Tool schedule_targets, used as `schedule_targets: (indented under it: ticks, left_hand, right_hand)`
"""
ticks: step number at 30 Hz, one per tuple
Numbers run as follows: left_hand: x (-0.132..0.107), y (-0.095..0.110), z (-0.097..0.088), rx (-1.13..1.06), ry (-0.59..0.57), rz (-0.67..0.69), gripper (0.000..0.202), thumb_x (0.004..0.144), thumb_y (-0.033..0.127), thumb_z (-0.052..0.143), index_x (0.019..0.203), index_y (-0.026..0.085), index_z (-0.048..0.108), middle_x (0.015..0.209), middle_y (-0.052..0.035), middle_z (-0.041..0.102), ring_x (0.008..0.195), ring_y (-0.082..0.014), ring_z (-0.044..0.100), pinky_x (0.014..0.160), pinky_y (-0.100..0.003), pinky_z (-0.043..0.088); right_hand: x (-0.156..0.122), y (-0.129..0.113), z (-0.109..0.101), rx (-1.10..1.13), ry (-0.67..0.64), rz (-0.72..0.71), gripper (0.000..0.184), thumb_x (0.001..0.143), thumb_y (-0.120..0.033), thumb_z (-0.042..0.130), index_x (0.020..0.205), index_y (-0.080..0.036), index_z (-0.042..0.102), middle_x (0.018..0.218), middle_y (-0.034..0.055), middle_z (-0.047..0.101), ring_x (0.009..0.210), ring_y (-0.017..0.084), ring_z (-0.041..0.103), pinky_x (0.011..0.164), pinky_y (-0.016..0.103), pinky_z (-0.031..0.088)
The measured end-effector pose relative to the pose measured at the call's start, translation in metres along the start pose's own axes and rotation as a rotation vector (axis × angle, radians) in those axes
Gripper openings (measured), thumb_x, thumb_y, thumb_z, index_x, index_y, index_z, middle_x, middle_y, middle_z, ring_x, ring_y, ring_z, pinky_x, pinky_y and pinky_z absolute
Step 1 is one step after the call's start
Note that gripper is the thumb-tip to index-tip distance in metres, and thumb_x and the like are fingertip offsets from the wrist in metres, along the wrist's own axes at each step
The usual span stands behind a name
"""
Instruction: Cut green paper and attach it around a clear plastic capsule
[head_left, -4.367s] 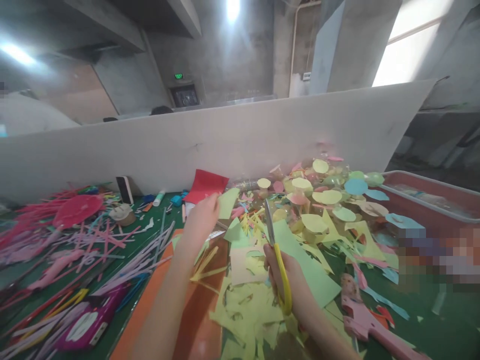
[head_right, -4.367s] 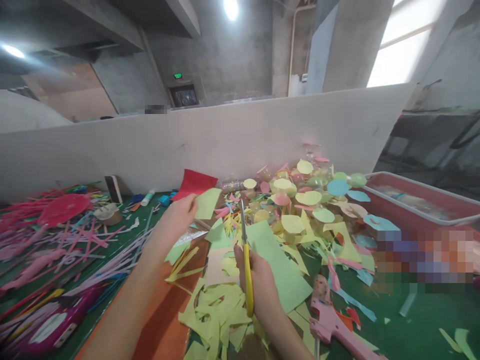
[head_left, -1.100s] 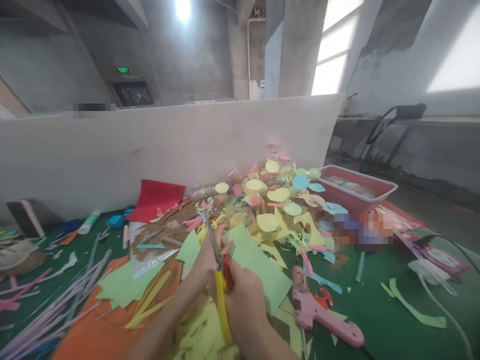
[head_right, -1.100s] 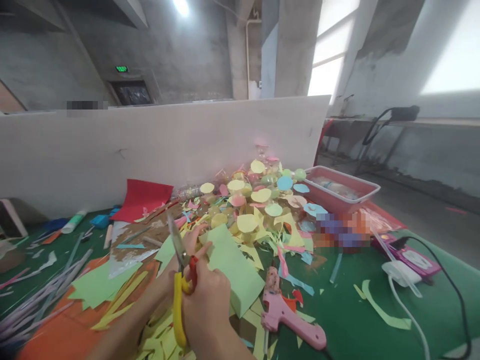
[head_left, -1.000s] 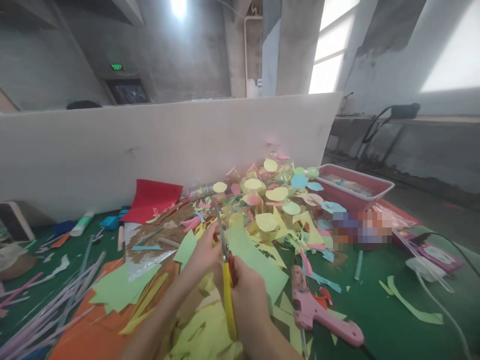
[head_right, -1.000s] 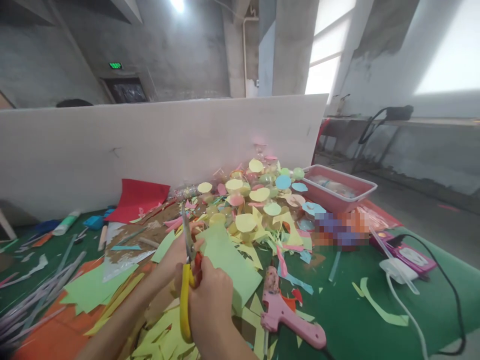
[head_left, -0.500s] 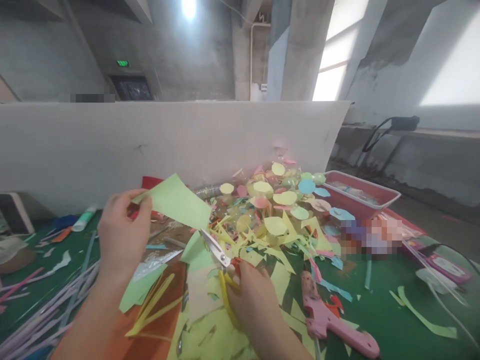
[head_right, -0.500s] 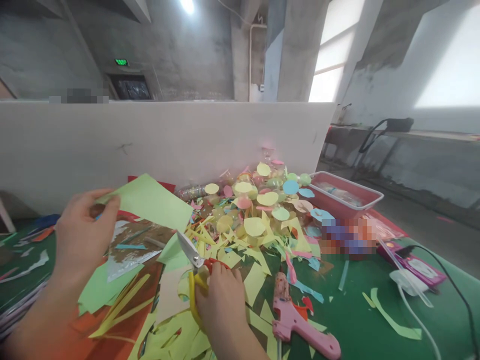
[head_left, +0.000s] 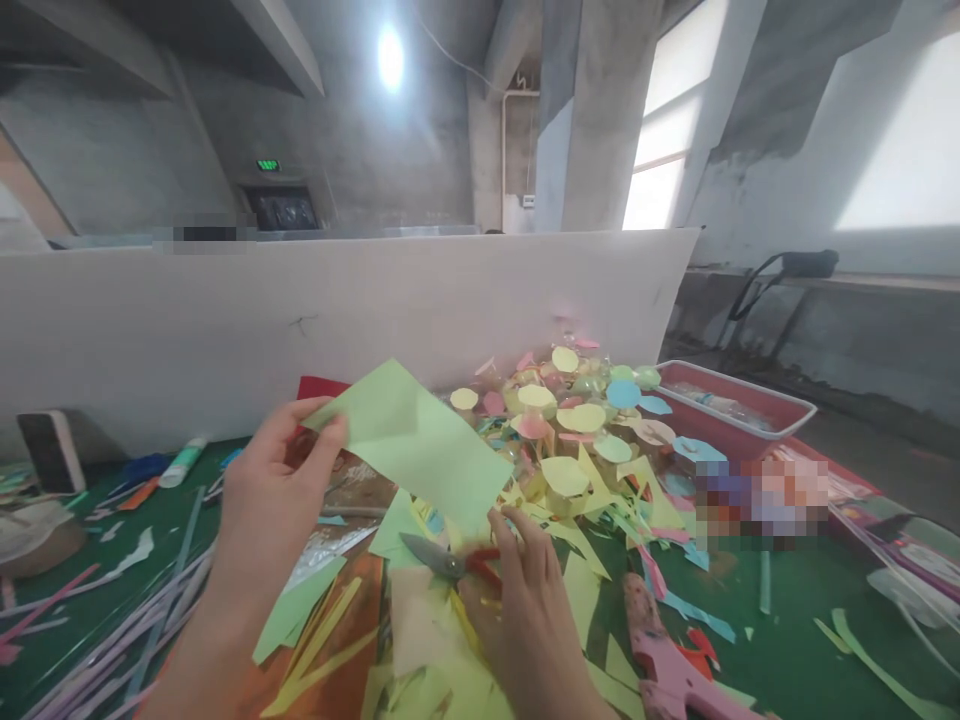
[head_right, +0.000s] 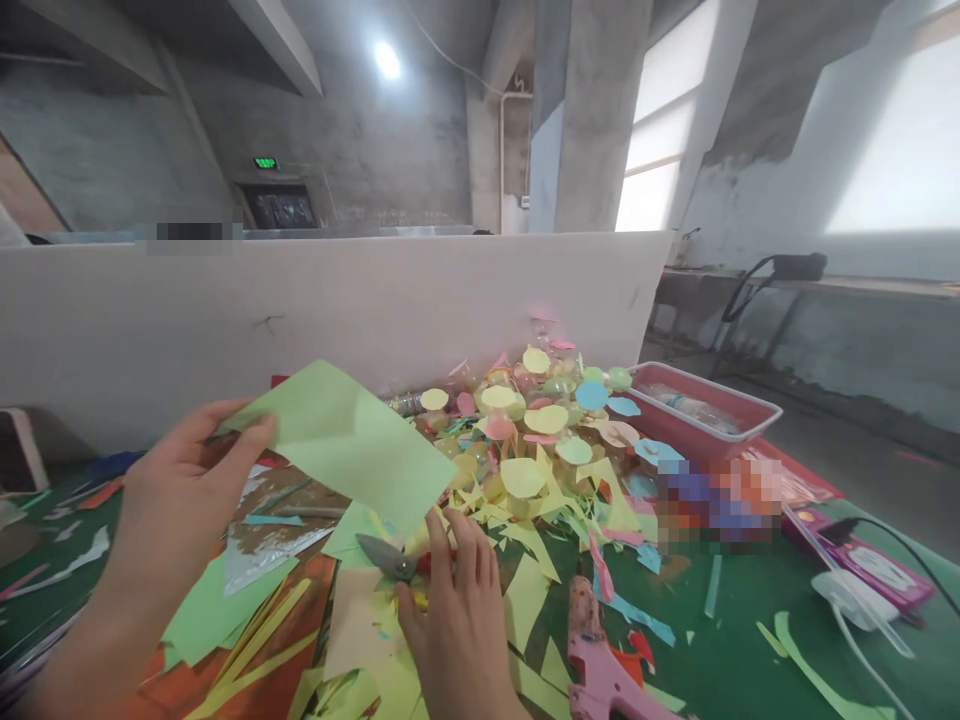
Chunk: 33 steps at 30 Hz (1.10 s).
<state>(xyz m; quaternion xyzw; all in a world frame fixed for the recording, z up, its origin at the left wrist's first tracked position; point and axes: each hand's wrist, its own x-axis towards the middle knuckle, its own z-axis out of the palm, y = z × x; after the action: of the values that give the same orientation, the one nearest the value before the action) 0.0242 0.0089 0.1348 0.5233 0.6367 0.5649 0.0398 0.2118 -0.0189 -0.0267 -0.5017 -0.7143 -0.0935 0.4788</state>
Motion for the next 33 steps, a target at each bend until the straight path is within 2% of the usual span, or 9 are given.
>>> schedule_targets:
  ticks: [3,8,15,18,22,25,28,31,33]
  left_hand:
    - [0.001,0.001,0.001,-0.019,-0.11,-0.082,0.039,0.075,0.052,0.064,0.103,0.025,0.065,0.061,0.0055,0.061,0.061,-0.0148,0.059,0.056,-0.022,0.042]
    - [0.002,0.004,0.002,-0.045,-0.152,-0.097,0.037,0.074,0.051,0.065,0.098,0.023,0.065,0.058,0.0053,0.059,0.053,-0.0129,0.053,0.049,-0.021,0.037]
    - [0.006,-0.009,0.007,-0.052,-0.159,-0.064,0.034,0.074,0.048,0.063,0.098,0.023,0.065,0.057,0.004,0.06,0.056,-0.0159,0.058,0.052,-0.023,0.041]
    - [0.007,-0.017,0.01,-0.05,-0.174,-0.071,0.039,0.075,0.05,0.063,0.103,0.023,0.065,0.065,0.002,0.065,0.061,-0.0166,0.062,0.055,-0.023,0.044]
    - [0.008,-0.021,0.01,-0.125,-0.193,-0.108,0.044,0.074,0.051,0.066,0.107,0.022,0.065,0.079,-0.0017,0.07,0.064,-0.0169,0.064,0.059,-0.025,0.049]
    - [0.006,-0.015,0.011,-0.328,-0.242,-0.141,0.042,0.071,0.05,0.069,0.1,0.02,0.065,0.09,-0.0047,0.072,0.076,-0.0195,0.067,0.064,-0.027,0.054]
    - [0.0,-0.008,0.017,-0.471,-0.306,-0.233,0.04,0.07,0.05,0.069,0.096,0.021,0.063,0.103,-0.0071,0.072,0.09,-0.0234,0.068,0.069,-0.03,0.056]
    - [-0.012,-0.004,0.029,-0.522,-0.389,-0.325,0.044,0.073,0.05,0.064,0.107,0.023,0.059,0.113,-0.0089,0.069,0.097,-0.0253,0.068,0.069,-0.031,0.056]
    - [-0.021,-0.004,0.039,-0.55,-0.491,-0.383,0.047,0.075,0.048,0.063,0.114,0.024,0.056,0.125,-0.0104,0.063,0.106,-0.0253,0.065,0.074,-0.032,0.056]
  right_hand:
    - [0.002,0.0,-0.006,0.06,0.113,0.041,0.056,0.091,-0.03,0.056,0.141,-0.02,0.034,0.126,0.0177,0.049,0.12,0.031,0.05,0.092,0.049,0.053]
    - [0.001,0.001,-0.009,0.163,0.197,0.104,0.06,0.092,-0.03,0.054,0.146,-0.021,0.028,0.133,0.0199,0.04,0.124,0.033,0.046,0.082,0.046,0.059]
    - [0.005,-0.006,-0.015,0.218,0.232,0.136,0.065,0.09,-0.02,0.053,0.148,-0.029,0.024,0.138,0.016,0.038,0.128,0.031,0.044,0.089,0.05,0.056]
    - [0.007,-0.004,-0.016,0.175,0.18,0.089,0.055,0.089,-0.015,0.051,0.14,-0.029,0.039,0.137,0.0138,0.041,0.129,0.031,0.042,0.093,0.052,0.053]
    - [0.008,0.005,-0.013,0.149,0.069,-0.008,0.04,0.083,-0.005,0.049,0.113,-0.029,0.061,0.129,0.0081,0.051,0.123,0.028,0.046,0.1,0.052,0.047]
    - [0.007,0.009,-0.009,0.19,0.022,-0.002,0.033,0.083,-0.005,0.049,0.101,-0.028,0.063,0.127,0.006,0.054,0.119,0.026,0.048,0.097,0.047,0.049]
    - [0.006,0.01,-0.007,0.243,0.001,0.018,0.028,0.086,-0.007,0.05,0.099,-0.028,0.063,0.127,0.006,0.055,0.118,0.025,0.049,0.093,0.043,0.051]
    - [0.006,0.009,-0.007,0.282,0.004,0.055,0.025,0.09,-0.011,0.049,0.099,-0.028,0.064,0.125,0.0064,0.056,0.116,0.025,0.052,0.093,0.041,0.051]
    - [0.006,0.009,-0.008,0.319,0.01,0.105,0.023,0.092,-0.015,0.048,0.1,-0.028,0.065,0.119,0.007,0.058,0.11,0.024,0.057,0.088,0.038,0.053]
